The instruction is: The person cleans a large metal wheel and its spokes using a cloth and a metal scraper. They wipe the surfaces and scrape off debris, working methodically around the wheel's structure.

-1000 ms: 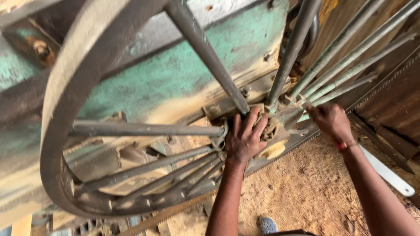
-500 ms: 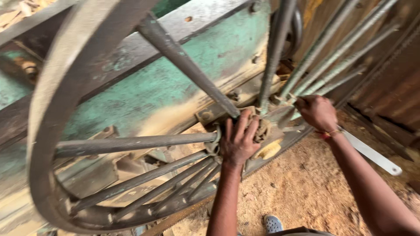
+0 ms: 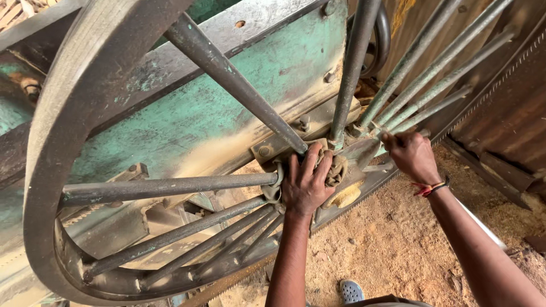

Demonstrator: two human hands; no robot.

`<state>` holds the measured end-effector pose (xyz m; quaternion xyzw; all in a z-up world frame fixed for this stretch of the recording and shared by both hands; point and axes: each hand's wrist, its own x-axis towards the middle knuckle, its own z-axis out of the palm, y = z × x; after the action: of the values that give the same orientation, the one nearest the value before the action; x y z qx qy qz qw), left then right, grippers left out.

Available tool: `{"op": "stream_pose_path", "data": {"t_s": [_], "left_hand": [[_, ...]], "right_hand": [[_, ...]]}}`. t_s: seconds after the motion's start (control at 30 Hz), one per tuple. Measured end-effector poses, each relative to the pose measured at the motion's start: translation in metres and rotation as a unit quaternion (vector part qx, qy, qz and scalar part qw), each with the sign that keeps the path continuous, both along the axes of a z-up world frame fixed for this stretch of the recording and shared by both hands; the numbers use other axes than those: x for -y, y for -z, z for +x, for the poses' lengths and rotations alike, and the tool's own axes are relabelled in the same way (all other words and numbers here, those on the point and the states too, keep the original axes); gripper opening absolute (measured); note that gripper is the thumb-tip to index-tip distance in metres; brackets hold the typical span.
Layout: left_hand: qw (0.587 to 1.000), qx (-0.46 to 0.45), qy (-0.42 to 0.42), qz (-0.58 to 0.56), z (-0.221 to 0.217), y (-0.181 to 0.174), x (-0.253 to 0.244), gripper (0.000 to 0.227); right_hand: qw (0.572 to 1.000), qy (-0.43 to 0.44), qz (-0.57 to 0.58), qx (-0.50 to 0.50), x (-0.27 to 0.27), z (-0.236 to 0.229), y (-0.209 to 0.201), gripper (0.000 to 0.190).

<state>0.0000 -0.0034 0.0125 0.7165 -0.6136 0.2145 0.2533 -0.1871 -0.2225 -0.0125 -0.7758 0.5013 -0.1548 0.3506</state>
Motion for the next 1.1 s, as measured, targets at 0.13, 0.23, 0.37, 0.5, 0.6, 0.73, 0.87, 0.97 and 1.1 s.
{"op": "stream_pose_path", "data": {"t_s": [0.13, 0.23, 0.37, 0.5, 0.6, 0.73, 0.87, 0.97, 1.1], "left_hand": [[1.000, 0.009, -0.004, -0.020, -0.004, -0.010, -0.004, 0.088], [0.999, 0.006, -0.017, -0.037, -0.010, -0.012, -0.012, 0.083], [0.999, 0.004, -0.008, -0.036, -0.008, -0.009, -0.005, 0.083], [1.000, 0.002, 0.014, -0.012, -0.001, -0.002, -0.002, 0.092], [1.000, 0.016, 0.002, -0.003, -0.002, -0.003, -0.004, 0.095], [1.000, 0.007, -0.004, -0.006, -0.006, -0.006, -0.008, 0.094], [1.000, 0.020, 0.010, -0.020, -0.005, -0.011, -0.006, 0.093], [1.000, 0.002, 0.010, -0.027, -0.003, -0.012, -0.003, 0.091], [0.999, 0.020, 0.017, -0.022, -0.002, -0.009, -0.004, 0.091]], "right_hand": [[0.999, 0.003, -0.032, -0.010, -0.004, -0.004, -0.002, 0.054], [0.998, -0.001, -0.060, 0.007, -0.016, -0.011, -0.004, 0.048], [0.998, -0.005, -0.070, -0.003, -0.010, -0.008, -0.006, 0.047], [0.993, -0.001, -0.106, -0.043, -0.011, -0.008, 0.002, 0.061], [0.999, 0.014, -0.038, -0.010, -0.007, -0.003, 0.001, 0.050], [0.997, -0.004, -0.062, -0.041, -0.010, -0.009, 0.003, 0.053], [0.998, -0.008, -0.050, -0.025, -0.002, -0.002, 0.002, 0.048], [0.998, -0.016, -0.047, -0.024, 0.004, 0.002, 0.003, 0.050], [0.994, -0.043, -0.087, -0.054, 0.007, -0.003, 0.008, 0.054]]}}
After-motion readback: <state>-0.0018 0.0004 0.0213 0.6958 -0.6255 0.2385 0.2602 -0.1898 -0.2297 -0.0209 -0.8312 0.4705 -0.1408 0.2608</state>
